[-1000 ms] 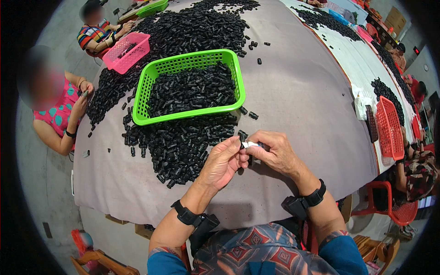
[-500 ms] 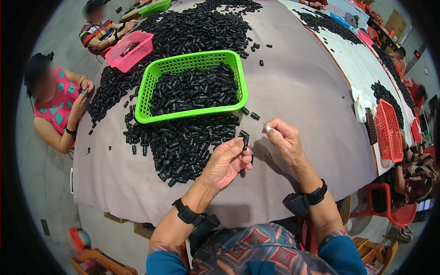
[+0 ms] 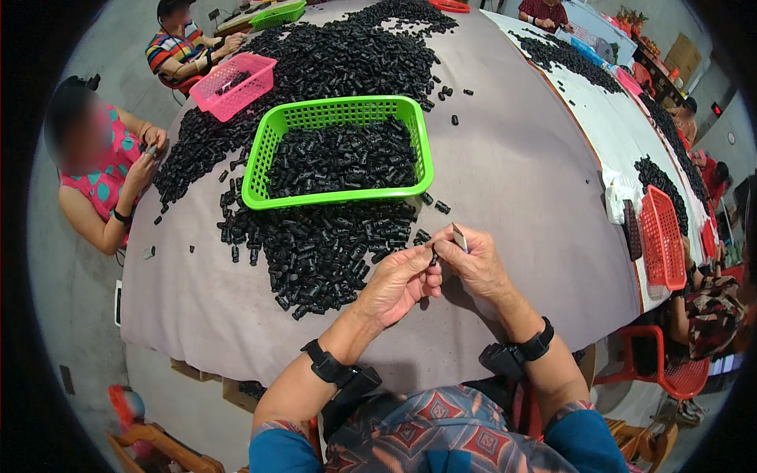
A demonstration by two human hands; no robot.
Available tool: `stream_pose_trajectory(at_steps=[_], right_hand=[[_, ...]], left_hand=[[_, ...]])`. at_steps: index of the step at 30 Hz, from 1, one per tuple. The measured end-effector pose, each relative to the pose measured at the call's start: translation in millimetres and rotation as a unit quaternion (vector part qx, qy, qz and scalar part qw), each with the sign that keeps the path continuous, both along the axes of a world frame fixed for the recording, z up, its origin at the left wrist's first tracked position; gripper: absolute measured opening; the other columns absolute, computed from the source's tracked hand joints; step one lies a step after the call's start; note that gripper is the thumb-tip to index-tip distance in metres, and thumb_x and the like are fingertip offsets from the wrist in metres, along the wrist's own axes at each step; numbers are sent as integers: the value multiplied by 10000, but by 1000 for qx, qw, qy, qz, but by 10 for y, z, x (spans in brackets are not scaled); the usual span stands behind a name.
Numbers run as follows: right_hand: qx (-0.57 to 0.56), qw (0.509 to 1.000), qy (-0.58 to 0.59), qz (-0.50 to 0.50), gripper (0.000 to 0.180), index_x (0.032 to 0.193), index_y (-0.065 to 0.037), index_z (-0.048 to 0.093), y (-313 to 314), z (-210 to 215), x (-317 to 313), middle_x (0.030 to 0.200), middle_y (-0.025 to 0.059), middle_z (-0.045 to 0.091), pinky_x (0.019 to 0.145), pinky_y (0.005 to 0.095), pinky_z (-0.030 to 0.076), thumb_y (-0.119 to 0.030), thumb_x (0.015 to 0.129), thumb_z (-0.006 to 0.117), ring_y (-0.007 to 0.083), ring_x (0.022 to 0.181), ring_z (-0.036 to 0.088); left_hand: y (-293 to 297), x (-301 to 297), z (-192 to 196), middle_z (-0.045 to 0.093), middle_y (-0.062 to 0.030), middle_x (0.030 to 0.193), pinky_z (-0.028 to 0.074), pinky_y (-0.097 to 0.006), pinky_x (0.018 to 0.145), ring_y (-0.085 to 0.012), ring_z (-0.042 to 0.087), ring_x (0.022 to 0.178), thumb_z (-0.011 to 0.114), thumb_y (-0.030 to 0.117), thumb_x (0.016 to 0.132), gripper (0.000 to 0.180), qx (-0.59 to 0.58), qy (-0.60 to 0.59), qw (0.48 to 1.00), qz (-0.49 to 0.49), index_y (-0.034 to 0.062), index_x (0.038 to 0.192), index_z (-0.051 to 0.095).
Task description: Sorting and inspecting small black manufacturing components at a shared workspace table.
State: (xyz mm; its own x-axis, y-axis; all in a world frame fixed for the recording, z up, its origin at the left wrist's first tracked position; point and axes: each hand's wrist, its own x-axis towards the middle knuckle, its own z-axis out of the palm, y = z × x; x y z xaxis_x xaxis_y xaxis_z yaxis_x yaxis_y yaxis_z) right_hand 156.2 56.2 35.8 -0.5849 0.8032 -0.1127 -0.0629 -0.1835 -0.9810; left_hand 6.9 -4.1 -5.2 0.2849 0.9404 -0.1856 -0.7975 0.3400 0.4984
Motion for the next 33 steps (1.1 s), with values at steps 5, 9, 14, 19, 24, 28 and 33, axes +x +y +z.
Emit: stream_pose_trajectory(at_steps=[5,9,14,19,24,28,33], right_hand=[[28,998,36,31,104,879,4,611,4,53,-8,757,-4,599,641,223,453,-97,853,613,62,704,542],[153,978,-127,55,111,891,1,610,231,314,-23,739,-17,581,620,216,442,-91,832,629,56,685,527],[274,955,-95,-66,175,916,-1,608,504,672,-450,720,-17,578,579,207,424,-115,801,674,42,655,507],[297,939,-64,-162,155,868,-8,612,615,422,-414,713,-1,597,559,224,420,-128,795,678,48,635,514],[302,901,-259,-171,180,771,-16,617,778,-248,-98,750,108,603,607,319,454,-189,767,669,151,630,570],[371,841,-375,-120,201,891,-53,641,823,-336,-97,853,195,601,705,428,451,-159,721,653,375,818,582],[386,833,-395,-26,229,895,-21,629,755,-209,-96,832,211,600,693,428,457,-134,696,638,377,788,588]], left_hand=[[4,0,-4,588,-39,804,514,-292,617,-127,570,684,535,213,929,190,4,-22,1000,-4,34,987,560],[-7,18,25,590,-60,823,516,-329,657,-160,578,735,460,288,959,300,26,-40,999,-23,5,991,556],[-1,-4,21,572,-63,823,526,-317,650,-143,568,695,450,317,961,347,31,-36,997,-61,-9,977,567],[-28,9,57,573,-49,776,535,-269,595,-116,570,679,505,162,922,199,41,47,996,-56,-17,977,573],[-39,30,92,574,-40,765,535,-263,598,-104,576,674,530,142,908,169,40,77,994,-62,0,986,578],[-32,20,83,573,-35,768,535,-256,594,-99,579,679,532,141,907,163,40,92,993,-63,6,986,576],[-10,1,70,570,-31,803,538,-269,613,-95,567,695,571,166,893,168,43,89,994,-52,23,980,582]])
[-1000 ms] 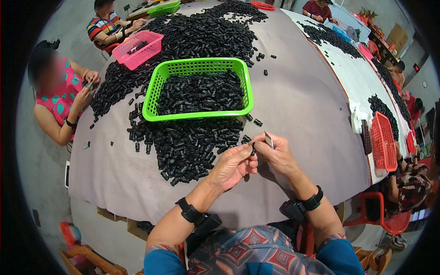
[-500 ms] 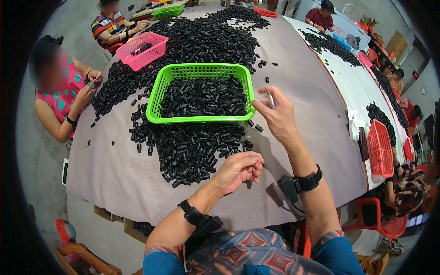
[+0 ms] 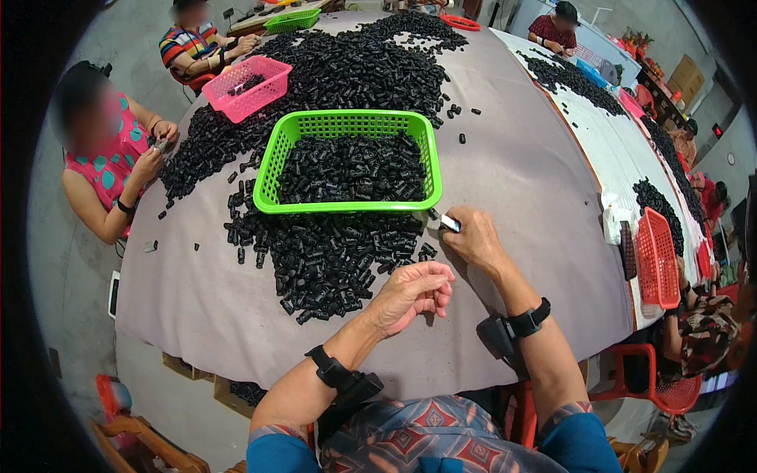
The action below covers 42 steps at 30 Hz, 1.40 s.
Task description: Sorting and inspecting small black manufacturing components at a shared workspace table.
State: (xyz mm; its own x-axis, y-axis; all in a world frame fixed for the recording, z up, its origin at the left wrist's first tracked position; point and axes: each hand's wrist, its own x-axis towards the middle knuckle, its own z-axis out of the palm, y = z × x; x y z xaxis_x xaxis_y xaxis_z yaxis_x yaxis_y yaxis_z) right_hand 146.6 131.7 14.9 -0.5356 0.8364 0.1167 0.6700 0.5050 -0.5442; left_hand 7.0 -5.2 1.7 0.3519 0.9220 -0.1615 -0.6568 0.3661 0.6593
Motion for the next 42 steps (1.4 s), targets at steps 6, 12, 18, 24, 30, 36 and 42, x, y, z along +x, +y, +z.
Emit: stream_pose_trajectory(at_steps=[6,12,18,24,30,36,42], right_hand=[[-231,948,216,-40,98,763,-18,614,-224,71,75,599,11,546,546,283,419,-84,690,623,123,571,530],[-377,854,359,6,165,952,-24,613,-583,254,7,797,-18,555,640,197,403,-59,791,609,55,735,500],[-349,845,400,65,190,1007,-8,605,-639,125,-29,919,25,616,700,229,471,-78,831,621,77,811,565],[-338,843,410,82,132,924,-8,600,-656,205,-17,790,-3,595,613,196,453,-70,821,653,53,690,543],[-277,876,391,56,110,894,-7,603,-637,164,-18,759,-8,597,589,200,453,-74,821,651,49,669,541],[-343,839,422,19,98,867,-4,613,-648,172,-16,745,0,599,582,201,456,-100,852,626,52,668,548],[-398,829,392,-20,89,899,8,612,-628,245,35,753,15,597,599,219,485,-73,863,606,76,673,573]], left_hand=[[19,17,-30,572,-42,813,541,-277,617,-117,584,706,526,157,918,169,2,7,998,57,15,1004,556],[28,14,-25,581,-64,927,556,-295,648,-151,612,792,521,187,932,206,8,-25,988,150,44,1079,504],[29,2,-32,591,-68,956,559,-286,644,-147,616,792,519,173,935,193,14,-28,985,168,56,1088,500],[30,-11,-50,596,-55,957,553,-268,630,-133,612,772,554,165,917,183,12,-18,986,166,64,1064,516],[46,5,-14,602,-47,938,544,-262,630,-129,606,778,565,160,910,161,4,-28,987,159,69,1038,529],[46,-3,-49,600,-54,890,536,-263,634,-130,596,756,555,147,914,139,3,-22,987,156,62,1022,537],[37,-4,4,601,-42,852,528,-255,634,-115,597,746,563,172,915,145,-8,-2,987,158,68,1013,536]])
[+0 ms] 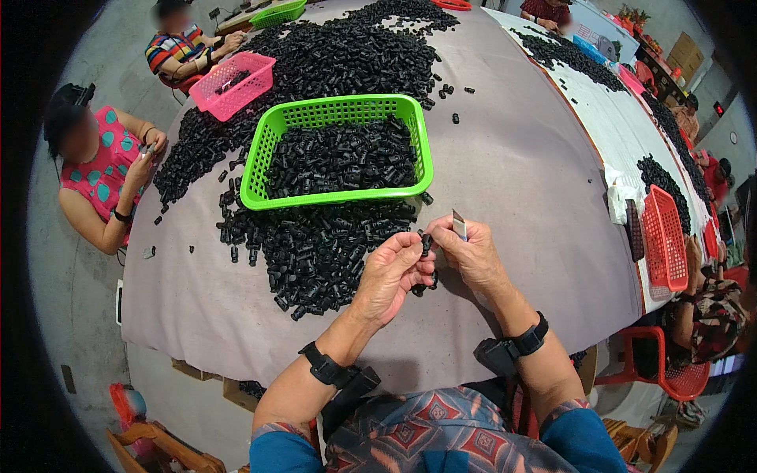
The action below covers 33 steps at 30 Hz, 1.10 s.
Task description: Sorting and inspecting small black manufacturing components at a shared workspace table.
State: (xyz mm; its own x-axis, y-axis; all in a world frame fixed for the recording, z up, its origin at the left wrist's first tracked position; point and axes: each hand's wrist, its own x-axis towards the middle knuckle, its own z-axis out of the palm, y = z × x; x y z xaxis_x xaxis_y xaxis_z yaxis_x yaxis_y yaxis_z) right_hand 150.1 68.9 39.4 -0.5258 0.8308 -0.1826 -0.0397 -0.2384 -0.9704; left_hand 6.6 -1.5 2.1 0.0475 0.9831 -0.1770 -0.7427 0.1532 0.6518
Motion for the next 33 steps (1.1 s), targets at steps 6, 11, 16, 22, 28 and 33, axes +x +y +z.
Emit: stream_pose_trajectory(at_steps=[6,11,16,22,28,33], right_hand=[[13,998,49,45,116,938,13,595,-27,37,-27,771,35,603,628,237,509,-65,855,613,90,689,588],[16,998,34,45,95,910,7,598,4,4,6,769,31,604,616,234,502,-76,864,606,91,682,584],[-7,999,30,26,97,869,-2,604,-9,17,-8,743,19,603,597,224,488,-99,873,604,79,666,575],[73,997,33,-11,132,799,-7,616,14,-128,-39,692,6,600,550,205,459,-118,870,617,58,624,561],[124,992,-26,-13,102,824,-7,626,38,-164,-29,717,10,608,555,205,460,-104,857,627,57,623,560],[181,983,15,5,82,853,-7,625,41,-196,-54,796,18,611,599,207,470,-84,835,646,54,679,556]], left_hand=[[8,-15,-41,609,-51,857,530,-259,633,-115,600,735,555,160,918,138,4,-7,1000,11,58,1011,550],[5,-1,-33,614,-62,847,533,-265,626,-130,602,727,546,152,919,146,-7,-22,1000,0,42,1014,561],[-14,0,-16,620,-71,876,539,-266,635,-131,609,743,550,159,919,170,-7,-8,1000,-8,35,1034,562],[-16,31,-4,625,-74,886,556,-260,626,-122,616,759,551,151,915,195,-4,71,998,0,12,1050,574],[-9,13,-48,623,-69,887,557,-259,636,-125,618,773,552,147,916,221,-6,35,999,-12,-3,1078,563],[0,-7,-49,626,-63,888,554,-273,657,-133,619,782,569,163,910,239,-6,-31,999,-15,7,1091,563]])
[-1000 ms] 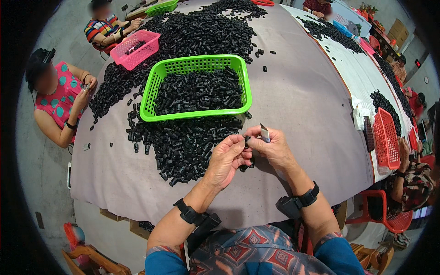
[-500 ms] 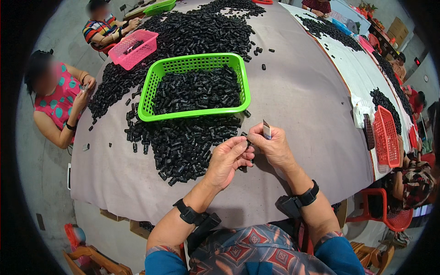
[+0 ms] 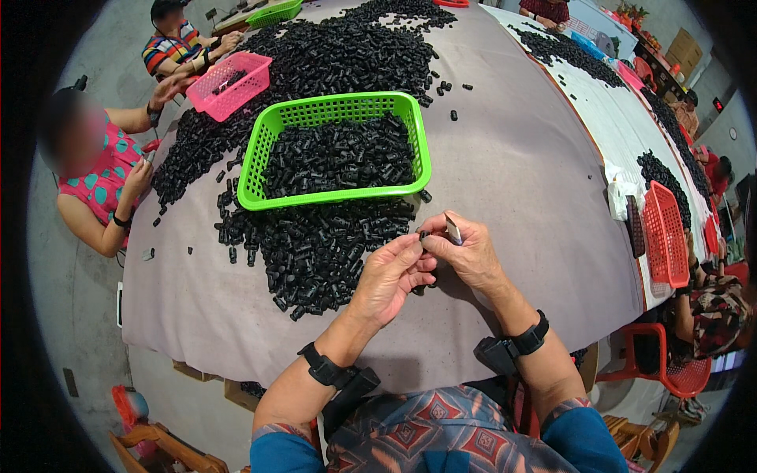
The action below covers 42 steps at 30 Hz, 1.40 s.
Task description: Sorting and inspecting small black manufacturing components at a shared workspace table.
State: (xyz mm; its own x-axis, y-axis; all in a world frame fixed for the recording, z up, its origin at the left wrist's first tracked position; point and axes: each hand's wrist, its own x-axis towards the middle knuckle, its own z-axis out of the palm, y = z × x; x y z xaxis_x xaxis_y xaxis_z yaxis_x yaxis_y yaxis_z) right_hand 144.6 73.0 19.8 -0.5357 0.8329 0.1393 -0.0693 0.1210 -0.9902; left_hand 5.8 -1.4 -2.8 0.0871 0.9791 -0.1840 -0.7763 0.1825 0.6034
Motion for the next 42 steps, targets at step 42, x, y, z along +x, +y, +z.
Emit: stream_pose_trajectory(at_steps=[42], right_hand=[[-56,998,-8,-5,115,886,13,640,-19,34,23,793,3,608,635,217,455,-96,853,624,63,721,547]], left_hand=[[-5,8,76,590,-37,813,529,-262,600,-112,573,699,535,146,924,160,-29,-19,999,-3,27,1027,562]])
